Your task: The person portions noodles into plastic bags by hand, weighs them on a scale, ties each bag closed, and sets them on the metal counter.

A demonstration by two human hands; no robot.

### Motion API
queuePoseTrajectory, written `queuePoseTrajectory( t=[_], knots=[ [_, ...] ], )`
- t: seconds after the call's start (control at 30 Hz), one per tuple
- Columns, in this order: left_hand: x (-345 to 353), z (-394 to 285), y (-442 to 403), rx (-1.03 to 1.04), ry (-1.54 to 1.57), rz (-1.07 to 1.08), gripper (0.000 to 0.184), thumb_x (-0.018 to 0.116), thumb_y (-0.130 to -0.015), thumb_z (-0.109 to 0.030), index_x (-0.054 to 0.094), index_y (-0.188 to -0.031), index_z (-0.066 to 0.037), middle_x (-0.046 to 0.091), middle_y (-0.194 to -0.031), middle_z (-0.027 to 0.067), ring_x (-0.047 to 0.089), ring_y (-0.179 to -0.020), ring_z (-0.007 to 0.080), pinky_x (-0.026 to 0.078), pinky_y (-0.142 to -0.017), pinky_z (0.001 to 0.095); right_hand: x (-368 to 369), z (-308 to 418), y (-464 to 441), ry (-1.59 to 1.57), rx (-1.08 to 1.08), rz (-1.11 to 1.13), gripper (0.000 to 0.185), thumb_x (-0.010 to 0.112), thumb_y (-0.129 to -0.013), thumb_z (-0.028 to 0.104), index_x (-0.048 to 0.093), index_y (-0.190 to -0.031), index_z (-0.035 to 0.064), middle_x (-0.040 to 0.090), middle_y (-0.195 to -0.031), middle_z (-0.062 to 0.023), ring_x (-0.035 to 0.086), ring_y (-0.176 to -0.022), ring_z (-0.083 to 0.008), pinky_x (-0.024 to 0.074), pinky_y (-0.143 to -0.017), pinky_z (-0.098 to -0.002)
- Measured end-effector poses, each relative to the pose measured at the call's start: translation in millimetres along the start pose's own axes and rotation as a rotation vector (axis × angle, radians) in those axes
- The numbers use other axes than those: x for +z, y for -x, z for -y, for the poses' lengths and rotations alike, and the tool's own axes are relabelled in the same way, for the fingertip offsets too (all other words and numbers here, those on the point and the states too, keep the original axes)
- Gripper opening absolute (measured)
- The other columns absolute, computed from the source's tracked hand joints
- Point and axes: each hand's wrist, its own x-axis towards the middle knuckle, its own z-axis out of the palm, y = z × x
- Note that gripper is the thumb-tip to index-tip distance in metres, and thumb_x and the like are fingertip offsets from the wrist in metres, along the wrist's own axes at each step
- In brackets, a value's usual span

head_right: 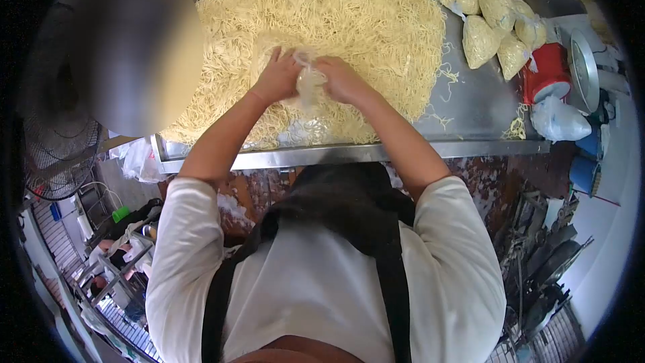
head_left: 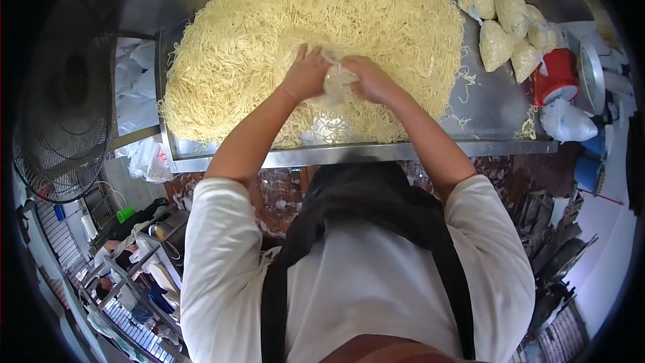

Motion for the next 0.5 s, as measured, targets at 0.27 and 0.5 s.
queuePoseTrajectory(
  t=[0.27, 0.5],
  knots=[
    [-109, -7, 31, -0.233, 0.365, -0.148, 0.032, 0.071, -0.065, -0.008, 0.067, -0.096, 0.001, 0.068, -0.08, 0.0223, 0.066, -0.074, 0.0399, 0.054, -0.071, 0.0442, -2, 69, -9, 0.145, 0.148, -0.326, 0.094, 0.082, -0.073, 0.012, 0.031, -0.152, 0.0138, 0.042, -0.147, -0.0182, 0.036, -0.139, -0.038, 0.0175, -0.12, -0.0557],
    [-234, -36, 85, -0.294, 0.349, -0.215, 0.031, 0.078, -0.064, -0.01, 0.066, -0.09, 0.002, 0.064, -0.075, 0.0246, 0.063, -0.068, 0.0411, 0.052, -0.063, 0.0416, -47, 33, -48, -0.29, 0.318, -0.237, 0.028, 0.073, -0.082, 0.004, 0.067, -0.108, 0.0112, 0.069, -0.098, -0.0106, 0.066, -0.095, -0.0223, 0.0441, -0.106, -0.049]
  ],
)
